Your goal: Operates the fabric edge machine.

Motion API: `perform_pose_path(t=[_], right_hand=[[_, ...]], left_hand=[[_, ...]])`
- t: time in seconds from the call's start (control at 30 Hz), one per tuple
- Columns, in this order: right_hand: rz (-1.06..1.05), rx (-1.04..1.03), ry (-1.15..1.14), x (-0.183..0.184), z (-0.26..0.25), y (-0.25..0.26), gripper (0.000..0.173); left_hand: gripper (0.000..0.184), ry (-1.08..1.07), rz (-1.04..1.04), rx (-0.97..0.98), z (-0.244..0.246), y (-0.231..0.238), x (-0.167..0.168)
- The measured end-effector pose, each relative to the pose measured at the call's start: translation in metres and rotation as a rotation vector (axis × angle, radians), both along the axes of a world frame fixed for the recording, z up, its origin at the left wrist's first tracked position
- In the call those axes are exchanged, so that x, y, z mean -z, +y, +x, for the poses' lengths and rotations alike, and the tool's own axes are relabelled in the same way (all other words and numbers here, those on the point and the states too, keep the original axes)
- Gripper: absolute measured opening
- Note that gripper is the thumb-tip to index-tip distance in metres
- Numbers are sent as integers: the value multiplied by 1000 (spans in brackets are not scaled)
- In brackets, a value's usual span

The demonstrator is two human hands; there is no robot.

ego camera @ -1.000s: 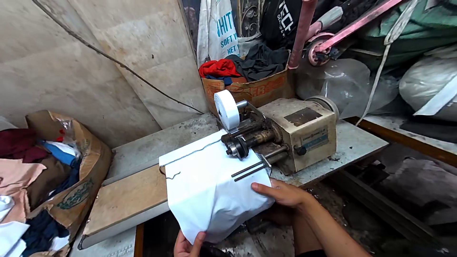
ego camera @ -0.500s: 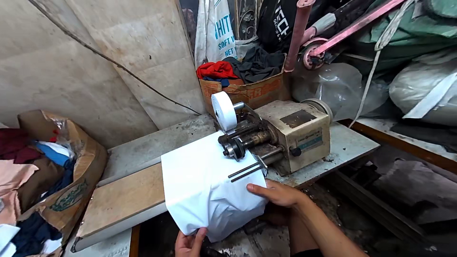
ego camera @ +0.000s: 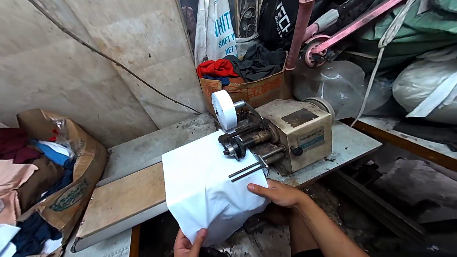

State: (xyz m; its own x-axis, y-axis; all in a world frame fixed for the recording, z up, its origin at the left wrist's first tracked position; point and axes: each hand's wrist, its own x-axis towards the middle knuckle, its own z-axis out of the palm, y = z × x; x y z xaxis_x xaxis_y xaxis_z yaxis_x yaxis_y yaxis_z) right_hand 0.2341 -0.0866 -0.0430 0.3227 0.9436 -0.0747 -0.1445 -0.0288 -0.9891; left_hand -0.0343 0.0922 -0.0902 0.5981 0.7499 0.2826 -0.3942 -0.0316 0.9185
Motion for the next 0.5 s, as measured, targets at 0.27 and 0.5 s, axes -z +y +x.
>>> perform_pose_path(t=[0.27,0.5], right_hand=[[7,5,-6,1,0,-1,34],[1,2,-9,1,-1,-1,33]], left_hand=[[35,-35,16,35,1,2,5],[37,-22,-3,31,1,-2,5]])
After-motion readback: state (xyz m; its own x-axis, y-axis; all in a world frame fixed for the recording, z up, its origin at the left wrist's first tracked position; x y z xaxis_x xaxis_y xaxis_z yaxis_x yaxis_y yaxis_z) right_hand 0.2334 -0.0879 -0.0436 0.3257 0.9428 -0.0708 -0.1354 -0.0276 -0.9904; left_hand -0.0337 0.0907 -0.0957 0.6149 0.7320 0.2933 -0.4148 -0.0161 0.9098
